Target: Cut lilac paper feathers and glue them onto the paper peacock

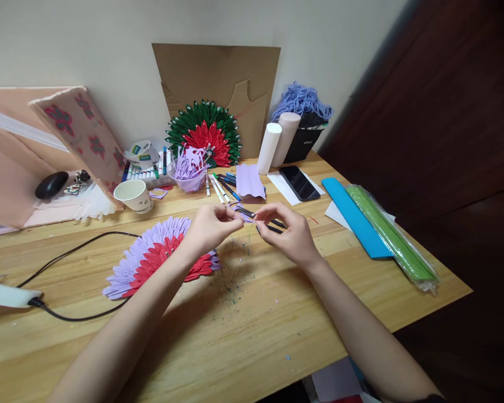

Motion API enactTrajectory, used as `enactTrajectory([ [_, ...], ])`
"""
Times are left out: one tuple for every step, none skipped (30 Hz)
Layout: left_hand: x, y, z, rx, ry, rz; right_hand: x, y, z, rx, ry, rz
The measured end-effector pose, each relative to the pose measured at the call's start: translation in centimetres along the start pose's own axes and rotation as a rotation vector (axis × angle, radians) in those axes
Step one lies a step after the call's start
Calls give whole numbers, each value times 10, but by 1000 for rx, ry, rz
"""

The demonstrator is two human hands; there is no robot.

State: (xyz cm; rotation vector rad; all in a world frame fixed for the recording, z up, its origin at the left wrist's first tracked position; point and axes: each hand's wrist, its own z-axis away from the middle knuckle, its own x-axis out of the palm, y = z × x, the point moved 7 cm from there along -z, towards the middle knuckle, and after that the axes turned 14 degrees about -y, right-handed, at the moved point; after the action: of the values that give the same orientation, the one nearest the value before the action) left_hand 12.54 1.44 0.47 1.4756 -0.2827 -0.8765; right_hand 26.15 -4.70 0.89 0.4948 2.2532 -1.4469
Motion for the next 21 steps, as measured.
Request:
enactTrajectory([
  [2, -1, -1, -4, -19, 1, 1, -6, 0, -47, -4, 57],
  [4, -2, -1, -12, -37, 0, 2, -12, 1, -89, -12, 112],
  [5, -3, -2, -22, -54, -2, 3, -16, 1, -124, -19, 158],
  [6, -4, -2, -32, -69, -5, 4, -19, 1, -152, -22, 192],
  [7, -5, -2, -39, -80, -7, 5, -20, 2, -172, -24, 216],
  [7, -5, -2, -44, -89, -7, 5, -21, 2, -184, -23, 233],
  [7, -6, -3, -47, -98, -7, 5, -20, 2, -188, -24, 246],
  [7, -7, -3, -50, -106, -4, 6, -20, 2, -190, -25, 256],
  [7, -7, -3, -52, -115, 0, 6, -19, 2, -191, -24, 265],
  [7, -8, -3, -52, -122, 2, 6, -19, 3, -193, -23, 275],
  [7, -8, -3, -49, -130, 3, 6, -19, 3, -194, -19, 283],
  [7, -8, -4, -45, -138, 3, 6, -18, 3, -198, -13, 290],
  [8, -8, -4, -40, -146, 2, 6, -19, 3, -202, -5, 296],
  [9, -8, -4, -32, -151, 3, 6, -19, 3, -206, 2, 301],
  [10, -7, -4, -19, -156, 6, 6, -18, 3, -207, 4, 306],
  [10, -6, -4, -3, -161, 8, 6, -18, 3, -206, 4, 309],
  [11, -4, -4, 20, -160, -3, 6, -18, 3, -201, 1, 312],
  [10, -2, -4, 53, -152, -35, 7, -17, 2, -193, -6, 314],
  [9, 2, -3, 98, -136, -89, 7, -16, 2, -182, -14, 316],
  [8, 7, -1, 149, -118, -162, 8, -15, 2, -171, -21, 317],
  [8, 12, 1, 201, -99, -246, 8, -14, 1, -164, -26, 317],
])
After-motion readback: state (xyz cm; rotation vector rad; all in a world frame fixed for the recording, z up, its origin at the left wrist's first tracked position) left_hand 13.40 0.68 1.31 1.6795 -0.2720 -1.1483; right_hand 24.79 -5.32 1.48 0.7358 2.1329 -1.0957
